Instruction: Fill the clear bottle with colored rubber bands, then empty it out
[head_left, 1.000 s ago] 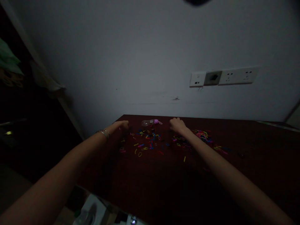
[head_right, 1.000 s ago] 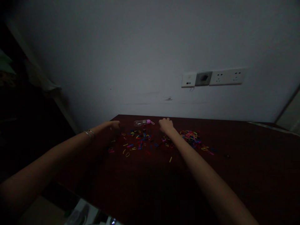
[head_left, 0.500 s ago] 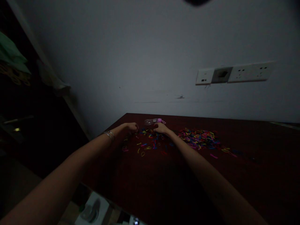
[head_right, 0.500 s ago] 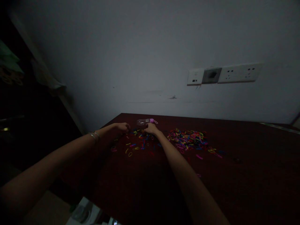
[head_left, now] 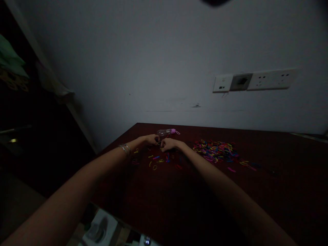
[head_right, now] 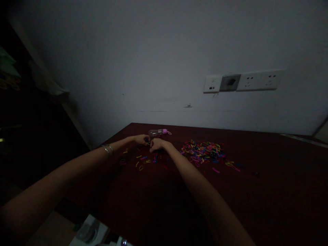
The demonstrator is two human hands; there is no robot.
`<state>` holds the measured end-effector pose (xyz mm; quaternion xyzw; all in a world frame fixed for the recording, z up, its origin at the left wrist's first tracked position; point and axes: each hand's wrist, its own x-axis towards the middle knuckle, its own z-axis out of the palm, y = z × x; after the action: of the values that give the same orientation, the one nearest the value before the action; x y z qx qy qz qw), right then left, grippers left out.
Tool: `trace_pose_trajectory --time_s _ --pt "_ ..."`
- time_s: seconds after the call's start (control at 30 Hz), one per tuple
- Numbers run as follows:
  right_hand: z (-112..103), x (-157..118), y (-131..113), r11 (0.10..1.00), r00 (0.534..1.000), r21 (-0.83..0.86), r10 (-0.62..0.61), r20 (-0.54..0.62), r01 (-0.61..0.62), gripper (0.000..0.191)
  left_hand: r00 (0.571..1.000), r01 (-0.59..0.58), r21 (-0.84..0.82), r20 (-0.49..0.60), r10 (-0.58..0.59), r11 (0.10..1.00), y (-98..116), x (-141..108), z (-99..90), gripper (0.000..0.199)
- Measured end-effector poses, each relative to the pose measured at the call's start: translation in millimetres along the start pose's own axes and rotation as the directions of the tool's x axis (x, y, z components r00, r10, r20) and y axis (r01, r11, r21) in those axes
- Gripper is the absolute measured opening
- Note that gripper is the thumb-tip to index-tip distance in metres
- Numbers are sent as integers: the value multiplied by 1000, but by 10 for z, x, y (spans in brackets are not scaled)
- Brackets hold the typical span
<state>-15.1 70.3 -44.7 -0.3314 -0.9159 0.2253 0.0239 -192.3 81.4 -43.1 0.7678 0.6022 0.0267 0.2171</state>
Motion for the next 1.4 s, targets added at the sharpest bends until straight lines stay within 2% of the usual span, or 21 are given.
trace_pose_trajectory --time_s 0.17,0.3,0.43,0.57,0.67,0.8,0.93,1.07,1.17,1.27,1.33,1.4 --pt "12 -86 -52 993 1000 -119 -3 -16 1 21 998 42 106 -56 -36 994 31 -9 10 19" --pt "16 -180 -36 990 999 -141 -15 -33 10 18 995 44 142 -92 -31 989 144 -72 8 10" --pt "-63 -336 61 997 1000 -82 -3 -25 1 18 998 4 57 -60 -1 998 281 -99 -12 8" --pt "-268 -565 302 1000 995 -7 23 -102 -24 20 998 -62 -105 -35 59 993 473 -39 -36 9" --pt "-472 -813 542 995 979 5 97 -179 -97 20 994 -110 -218 -40 103 970 701 59 -31 8" --pt "-677 -1191 866 979 947 11 201 -251 -205 25 982 -188 -377 -94 164 907 1113 220 26 4" --pt "-757 -1499 1154 959 916 33 278 -288 -280 31 962 -272 -494 -128 241 826 1558 346 134 5" --pt "-792 -1720 1339 956 898 97 293 -327 -277 31 946 -317 -531 -117 302 786 1925 412 273 13" --pt "-826 -1851 1352 955 876 128 297 -380 -269 31 949 -311 -555 -134 286 771 2100 457 383 20" --pt "-852 -1935 1239 951 852 175 305 -425 -253 32 951 -309 -603 -180 252 735 2181 509 480 23" --pt "-852 -1945 1115 957 851 189 283 -443 -219 32 951 -308 -664 -238 198 681 2187 533 529 25" --pt "-829 -1913 978 968 864 170 241 -441 -183 31 944 -312 -750 -314 101 583 2160 537 559 25"
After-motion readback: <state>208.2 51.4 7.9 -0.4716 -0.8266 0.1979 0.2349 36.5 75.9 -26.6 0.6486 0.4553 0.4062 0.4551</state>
